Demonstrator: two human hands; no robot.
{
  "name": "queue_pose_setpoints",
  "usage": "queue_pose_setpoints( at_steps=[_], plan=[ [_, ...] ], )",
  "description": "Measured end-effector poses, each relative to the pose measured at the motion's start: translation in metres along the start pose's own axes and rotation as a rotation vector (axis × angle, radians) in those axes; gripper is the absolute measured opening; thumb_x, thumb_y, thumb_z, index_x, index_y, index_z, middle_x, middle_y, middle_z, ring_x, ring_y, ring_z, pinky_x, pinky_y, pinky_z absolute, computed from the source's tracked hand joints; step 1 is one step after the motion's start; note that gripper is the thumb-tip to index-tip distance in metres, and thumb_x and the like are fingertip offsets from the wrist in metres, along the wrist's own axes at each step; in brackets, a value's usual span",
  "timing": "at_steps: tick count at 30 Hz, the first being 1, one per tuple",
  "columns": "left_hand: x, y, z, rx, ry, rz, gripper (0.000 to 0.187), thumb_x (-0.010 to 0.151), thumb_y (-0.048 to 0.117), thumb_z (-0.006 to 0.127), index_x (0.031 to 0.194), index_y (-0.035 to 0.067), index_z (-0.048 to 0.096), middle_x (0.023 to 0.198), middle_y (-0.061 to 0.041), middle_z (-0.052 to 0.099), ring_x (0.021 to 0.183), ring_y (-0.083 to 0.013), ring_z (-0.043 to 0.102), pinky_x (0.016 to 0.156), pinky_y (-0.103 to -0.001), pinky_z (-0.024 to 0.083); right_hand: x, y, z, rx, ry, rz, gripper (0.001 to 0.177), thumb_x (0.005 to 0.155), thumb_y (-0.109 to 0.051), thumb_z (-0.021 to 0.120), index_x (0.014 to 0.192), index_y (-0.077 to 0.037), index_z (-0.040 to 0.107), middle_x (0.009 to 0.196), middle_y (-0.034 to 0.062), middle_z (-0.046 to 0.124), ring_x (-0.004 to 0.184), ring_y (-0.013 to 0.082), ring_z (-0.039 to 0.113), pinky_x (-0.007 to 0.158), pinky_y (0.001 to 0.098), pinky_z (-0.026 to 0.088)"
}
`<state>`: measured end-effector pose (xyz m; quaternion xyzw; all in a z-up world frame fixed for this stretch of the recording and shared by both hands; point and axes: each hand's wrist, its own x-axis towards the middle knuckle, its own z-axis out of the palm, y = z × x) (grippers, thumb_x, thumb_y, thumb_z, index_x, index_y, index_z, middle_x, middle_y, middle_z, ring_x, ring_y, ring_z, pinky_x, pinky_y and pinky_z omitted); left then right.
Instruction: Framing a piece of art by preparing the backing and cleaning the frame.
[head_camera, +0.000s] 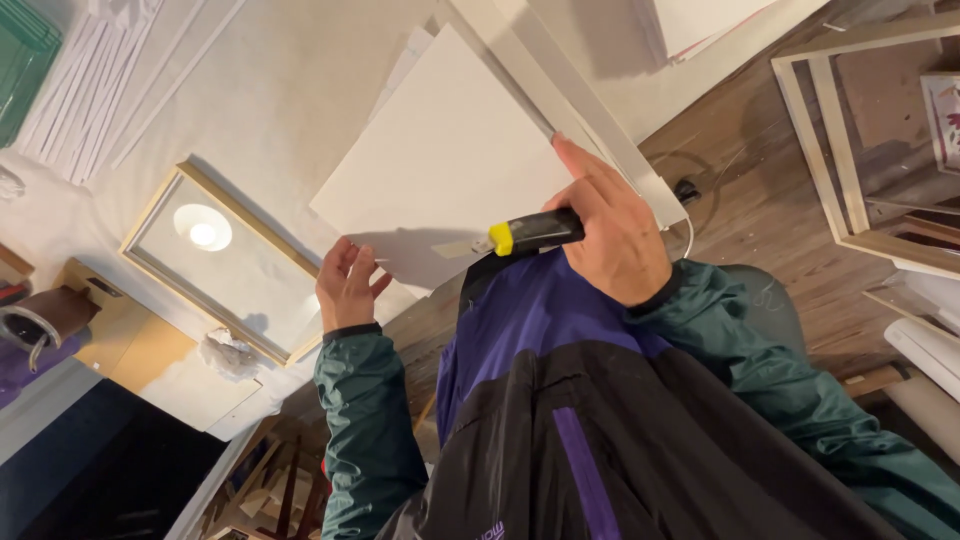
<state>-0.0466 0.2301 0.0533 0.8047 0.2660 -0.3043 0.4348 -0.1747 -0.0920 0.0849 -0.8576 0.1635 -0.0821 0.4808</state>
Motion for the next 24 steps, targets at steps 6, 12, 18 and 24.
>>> queue_pose_setpoints(
  at_steps=[6,12,18,24],
  plan=[
    [0.002,-0.001,0.010,-0.044,0.013,0.002,0.060,0.095,0.020,0.067,0.144,-0.007,0.046,0.132,-0.019,0.059,0.115,-0.0293,0.067,0.085,-0.039,0.066,0.020,0.031,0.007,-0.030,-0.030,-0.069,0.019,0.087,0.004,0.074,0.093,0.002,0.056,0.153,0.0288,0.051,0.133,0.0456,0.058,0.109,0.0451,0.051],
    [0.017,-0.002,0.013,0.100,0.120,0.160,0.059,0.097,0.020,0.070,0.146,-0.002,0.046,0.138,-0.015,0.058,0.116,-0.0254,0.064,0.090,-0.036,0.061,0.015,0.040,-0.003,-0.084,0.001,-0.048,0.038,0.079,0.000,0.078,0.110,0.009,0.058,0.129,0.0282,0.058,0.117,0.0467,0.058,0.097,0.0469,0.050],
    [0.035,0.064,0.062,0.493,0.104,0.760,0.037,0.097,0.010,0.073,0.133,0.005,0.067,0.135,-0.012,0.063,0.117,-0.0272,0.067,0.089,-0.039,0.059,-0.026,0.049,0.015,0.162,-0.299,0.466,0.025,0.090,-0.014,0.080,0.107,0.000,0.067,0.098,0.0151,0.065,0.084,0.0318,0.063,0.076,0.0410,0.050],
    [0.071,0.106,0.125,0.765,-0.049,1.149,0.042,0.096,0.007,0.075,0.135,0.001,0.063,0.136,-0.015,0.059,0.123,-0.0405,0.055,0.102,-0.048,0.050,-0.042,0.060,0.062,0.707,-0.281,0.659,0.032,0.095,-0.023,0.072,0.121,-0.004,0.068,0.103,0.0041,0.074,0.095,0.0105,0.067,0.087,0.0289,0.054]
  ],
)
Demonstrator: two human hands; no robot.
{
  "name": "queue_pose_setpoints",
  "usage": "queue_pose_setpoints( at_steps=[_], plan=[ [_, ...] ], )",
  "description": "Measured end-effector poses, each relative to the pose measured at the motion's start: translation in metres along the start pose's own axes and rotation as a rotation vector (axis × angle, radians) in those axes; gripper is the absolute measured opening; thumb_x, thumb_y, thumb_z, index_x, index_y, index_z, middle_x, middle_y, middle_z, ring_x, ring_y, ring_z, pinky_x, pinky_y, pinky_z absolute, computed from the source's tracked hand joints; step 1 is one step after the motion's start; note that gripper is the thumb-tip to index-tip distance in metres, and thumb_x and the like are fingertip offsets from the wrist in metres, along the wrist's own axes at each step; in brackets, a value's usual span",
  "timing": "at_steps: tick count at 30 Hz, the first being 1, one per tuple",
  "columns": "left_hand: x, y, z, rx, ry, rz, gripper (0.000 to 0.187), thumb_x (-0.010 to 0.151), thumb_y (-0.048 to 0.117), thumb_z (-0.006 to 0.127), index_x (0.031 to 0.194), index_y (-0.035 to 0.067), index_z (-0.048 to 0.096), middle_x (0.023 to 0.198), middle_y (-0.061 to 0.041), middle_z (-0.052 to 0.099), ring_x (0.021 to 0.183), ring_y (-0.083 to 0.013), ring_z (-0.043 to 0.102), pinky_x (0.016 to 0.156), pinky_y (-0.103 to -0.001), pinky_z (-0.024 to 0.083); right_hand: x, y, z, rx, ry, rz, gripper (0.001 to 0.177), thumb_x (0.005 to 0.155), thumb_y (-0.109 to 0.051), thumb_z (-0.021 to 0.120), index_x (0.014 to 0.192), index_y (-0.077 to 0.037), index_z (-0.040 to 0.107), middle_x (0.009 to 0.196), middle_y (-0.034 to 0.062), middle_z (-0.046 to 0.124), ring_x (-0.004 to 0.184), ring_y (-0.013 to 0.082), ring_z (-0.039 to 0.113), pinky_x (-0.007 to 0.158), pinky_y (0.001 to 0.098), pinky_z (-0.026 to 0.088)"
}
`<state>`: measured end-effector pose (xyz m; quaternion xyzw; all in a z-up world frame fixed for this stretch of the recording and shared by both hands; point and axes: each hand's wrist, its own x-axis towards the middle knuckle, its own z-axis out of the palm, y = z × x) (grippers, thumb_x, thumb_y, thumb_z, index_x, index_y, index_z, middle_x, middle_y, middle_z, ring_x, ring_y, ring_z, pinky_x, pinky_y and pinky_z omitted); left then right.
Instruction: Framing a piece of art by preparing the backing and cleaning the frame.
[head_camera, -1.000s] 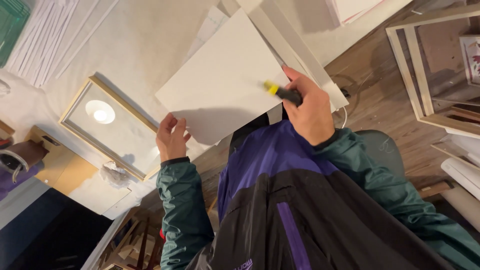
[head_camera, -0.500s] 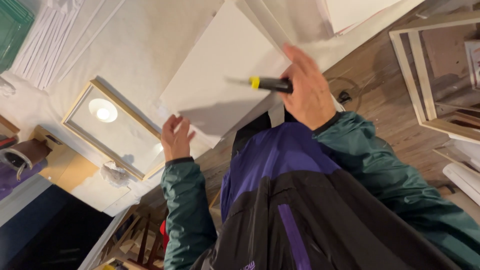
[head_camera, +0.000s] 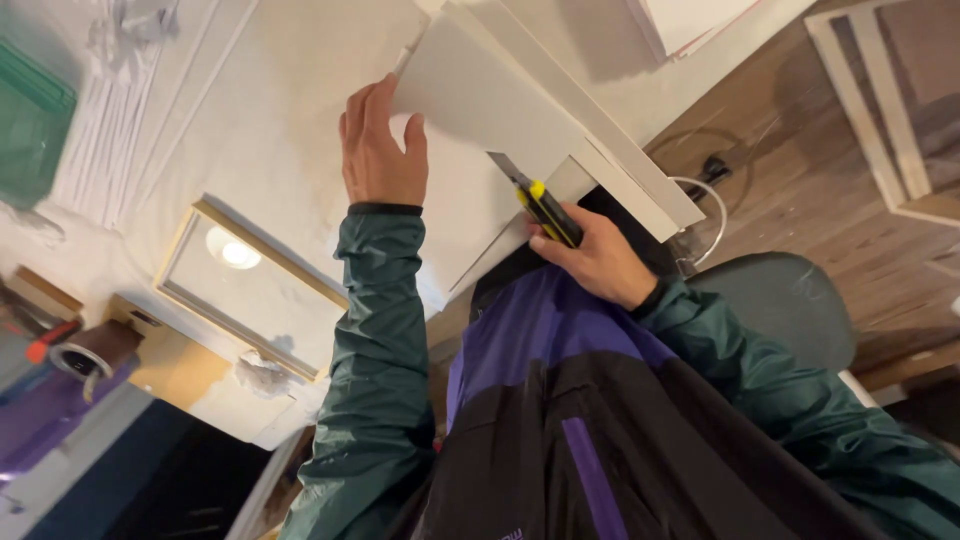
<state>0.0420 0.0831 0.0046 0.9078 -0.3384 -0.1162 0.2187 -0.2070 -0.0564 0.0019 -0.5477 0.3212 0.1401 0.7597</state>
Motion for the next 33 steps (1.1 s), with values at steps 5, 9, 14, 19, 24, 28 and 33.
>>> queue_pose_setpoints(
  at_steps=[5,9,14,19,24,28,33],
  plan=[
    [0.010,-0.003,0.004,0.063,-0.064,-0.026,0.040,0.093,0.007,0.075,0.132,0.003,0.065,0.132,-0.014,0.059,0.122,-0.0370,0.056,0.103,-0.045,0.050,0.007,-0.007,0.016,-0.025,0.030,0.024,0.034,0.093,-0.025,0.074,0.119,-0.004,0.068,0.093,0.0067,0.072,0.086,0.0125,0.065,0.080,0.0305,0.053],
    [0.011,-0.011,0.003,0.089,-0.092,0.029,0.043,0.095,0.005,0.074,0.137,0.002,0.065,0.131,-0.012,0.058,0.122,-0.0349,0.057,0.105,-0.044,0.050,0.007,0.000,0.020,0.016,0.031,0.069,0.031,0.093,-0.026,0.075,0.114,-0.005,0.069,0.088,0.0069,0.071,0.082,0.0138,0.065,0.076,0.0307,0.053],
    [0.015,-0.007,0.003,0.117,-0.114,-0.012,0.047,0.092,0.005,0.076,0.138,0.004,0.065,0.129,-0.012,0.056,0.123,-0.0340,0.055,0.103,-0.043,0.050,0.009,0.008,0.021,0.051,0.037,0.046,0.029,0.092,-0.024,0.075,0.112,-0.004,0.068,0.088,0.0067,0.071,0.082,0.0155,0.066,0.076,0.0311,0.054],
    [0.016,-0.006,0.006,0.131,-0.130,-0.025,0.050,0.092,0.006,0.077,0.140,0.004,0.063,0.130,-0.012,0.055,0.123,-0.0332,0.054,0.104,-0.044,0.050,0.009,0.009,0.021,0.095,0.044,0.028,0.030,0.091,-0.023,0.075,0.113,-0.004,0.067,0.092,0.0046,0.073,0.085,0.0138,0.068,0.078,0.0305,0.055],
    [0.017,-0.005,0.006,0.149,-0.132,-0.044,0.049,0.091,0.006,0.077,0.138,0.004,0.064,0.130,-0.011,0.055,0.123,-0.0327,0.054,0.103,-0.044,0.049,0.011,0.012,0.020,0.122,0.032,0.031,0.032,0.092,-0.024,0.075,0.116,-0.004,0.067,0.094,0.0040,0.074,0.087,0.0133,0.069,0.080,0.0305,0.056],
    [0.018,-0.001,0.007,0.212,-0.117,0.042,0.053,0.093,0.008,0.078,0.143,0.006,0.059,0.135,-0.013,0.053,0.126,-0.0326,0.053,0.107,-0.046,0.048,0.010,0.012,0.015,0.141,0.037,0.021,0.031,0.092,-0.023,0.075,0.115,-0.004,0.067,0.096,0.0042,0.075,0.089,0.0132,0.070,0.081,0.0305,0.056],
    [0.039,0.030,0.007,0.250,-0.186,0.241,0.069,0.091,0.015,0.086,0.151,0.008,0.051,0.148,-0.016,0.044,0.137,-0.0359,0.048,0.114,-0.050,0.046,0.006,0.002,-0.001,0.174,0.076,-0.001,0.031,0.092,-0.023,0.073,0.117,-0.005,0.067,0.099,0.0026,0.076,0.093,0.0112,0.071,0.084,0.0296,0.056]
  ],
)
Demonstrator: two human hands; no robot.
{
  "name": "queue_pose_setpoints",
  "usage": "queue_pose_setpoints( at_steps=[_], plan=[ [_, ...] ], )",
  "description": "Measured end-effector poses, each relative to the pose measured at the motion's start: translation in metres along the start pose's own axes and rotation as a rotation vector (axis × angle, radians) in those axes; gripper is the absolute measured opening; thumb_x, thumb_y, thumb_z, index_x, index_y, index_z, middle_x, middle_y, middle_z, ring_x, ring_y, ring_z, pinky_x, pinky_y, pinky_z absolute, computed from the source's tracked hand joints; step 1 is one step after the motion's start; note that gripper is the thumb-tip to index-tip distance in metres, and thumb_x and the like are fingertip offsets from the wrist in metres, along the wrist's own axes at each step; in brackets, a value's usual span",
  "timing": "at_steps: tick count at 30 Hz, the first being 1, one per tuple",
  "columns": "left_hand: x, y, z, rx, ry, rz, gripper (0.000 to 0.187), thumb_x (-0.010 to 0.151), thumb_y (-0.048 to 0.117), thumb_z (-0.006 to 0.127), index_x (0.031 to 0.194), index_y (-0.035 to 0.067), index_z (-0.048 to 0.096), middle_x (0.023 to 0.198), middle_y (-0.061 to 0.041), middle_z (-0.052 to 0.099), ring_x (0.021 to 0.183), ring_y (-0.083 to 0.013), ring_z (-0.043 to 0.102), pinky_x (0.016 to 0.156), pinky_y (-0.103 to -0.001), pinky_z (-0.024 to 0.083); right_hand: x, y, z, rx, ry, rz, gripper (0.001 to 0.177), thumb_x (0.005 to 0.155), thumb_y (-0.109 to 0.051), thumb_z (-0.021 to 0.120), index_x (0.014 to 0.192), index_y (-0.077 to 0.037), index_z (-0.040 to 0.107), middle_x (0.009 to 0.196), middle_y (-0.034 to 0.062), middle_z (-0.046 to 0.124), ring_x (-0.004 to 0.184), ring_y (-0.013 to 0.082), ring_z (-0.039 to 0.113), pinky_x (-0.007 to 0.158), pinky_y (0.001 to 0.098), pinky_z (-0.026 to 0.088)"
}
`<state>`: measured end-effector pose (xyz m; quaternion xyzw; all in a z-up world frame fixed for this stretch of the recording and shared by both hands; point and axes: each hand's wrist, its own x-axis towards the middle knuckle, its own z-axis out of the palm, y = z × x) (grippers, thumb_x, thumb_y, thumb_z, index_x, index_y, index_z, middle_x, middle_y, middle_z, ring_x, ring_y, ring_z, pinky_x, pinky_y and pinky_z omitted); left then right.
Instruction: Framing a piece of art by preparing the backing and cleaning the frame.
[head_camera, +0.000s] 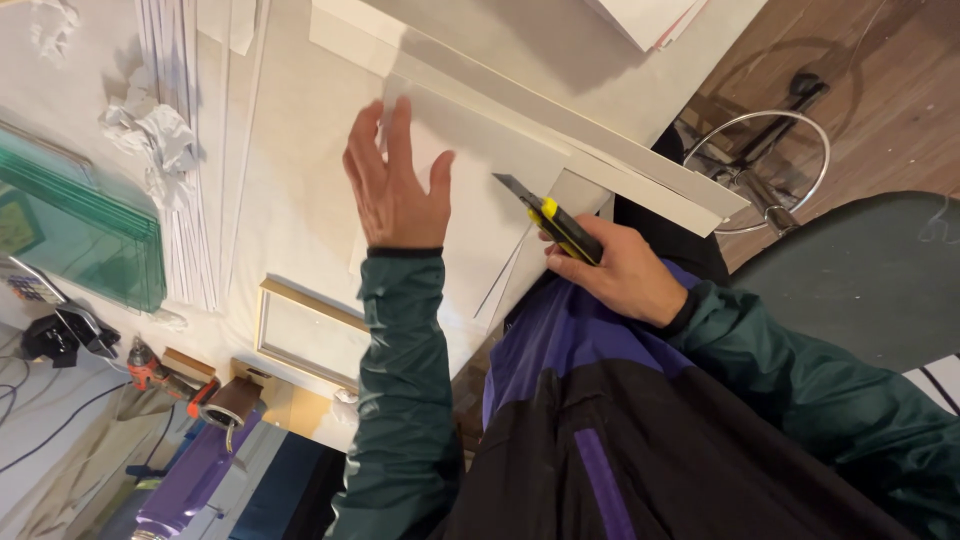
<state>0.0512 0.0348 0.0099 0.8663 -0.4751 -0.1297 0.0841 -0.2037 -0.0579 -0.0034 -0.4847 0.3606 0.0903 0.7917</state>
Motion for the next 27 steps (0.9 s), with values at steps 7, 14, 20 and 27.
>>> queue_pose_setpoints(
  at_steps=[7,14,20,27],
  plan=[
    [0.018,0.004,-0.003,0.043,-0.104,-0.139,0.093,0.076,0.034,0.097,0.148,0.005,0.048,0.147,-0.015,0.040,0.132,-0.0411,0.045,0.106,-0.051,0.046,0.001,-0.015,-0.010,-0.208,0.050,0.100,0.027,0.094,-0.025,0.075,0.111,-0.004,0.072,0.091,0.0097,0.075,0.086,0.0166,0.070,0.081,0.0326,0.056],
    [-0.003,-0.011,0.013,-0.039,-0.046,-0.304,0.070,0.087,0.026,0.091,0.143,0.003,0.056,0.133,-0.014,0.048,0.122,-0.0379,0.049,0.106,-0.049,0.047,0.010,-0.017,-0.001,-0.002,0.048,0.044,0.033,0.096,-0.023,0.070,0.124,-0.005,0.068,0.106,0.0047,0.076,0.099,0.0101,0.071,0.088,0.0278,0.057],
    [0.001,-0.020,-0.004,-0.158,0.041,-0.270,0.049,0.091,0.020,0.087,0.132,0.003,0.066,0.123,-0.014,0.057,0.118,-0.0363,0.056,0.102,-0.048,0.049,0.007,-0.014,0.011,0.024,0.063,0.031,0.033,0.097,-0.018,0.071,0.126,-0.002,0.068,0.108,0.0039,0.075,0.099,0.0087,0.068,0.090,0.0267,0.056],
    [-0.006,-0.009,-0.092,-0.223,0.106,-0.242,0.043,0.099,0.014,0.081,0.137,0.001,0.067,0.126,-0.013,0.060,0.113,-0.0279,0.065,0.087,-0.036,0.058,-0.007,-0.051,0.013,0.225,0.047,-0.063,0.036,0.100,-0.014,0.069,0.133,-0.001,0.065,0.105,0.0005,0.066,0.096,0.0078,0.061,0.088,0.0253,0.052]
  ],
)
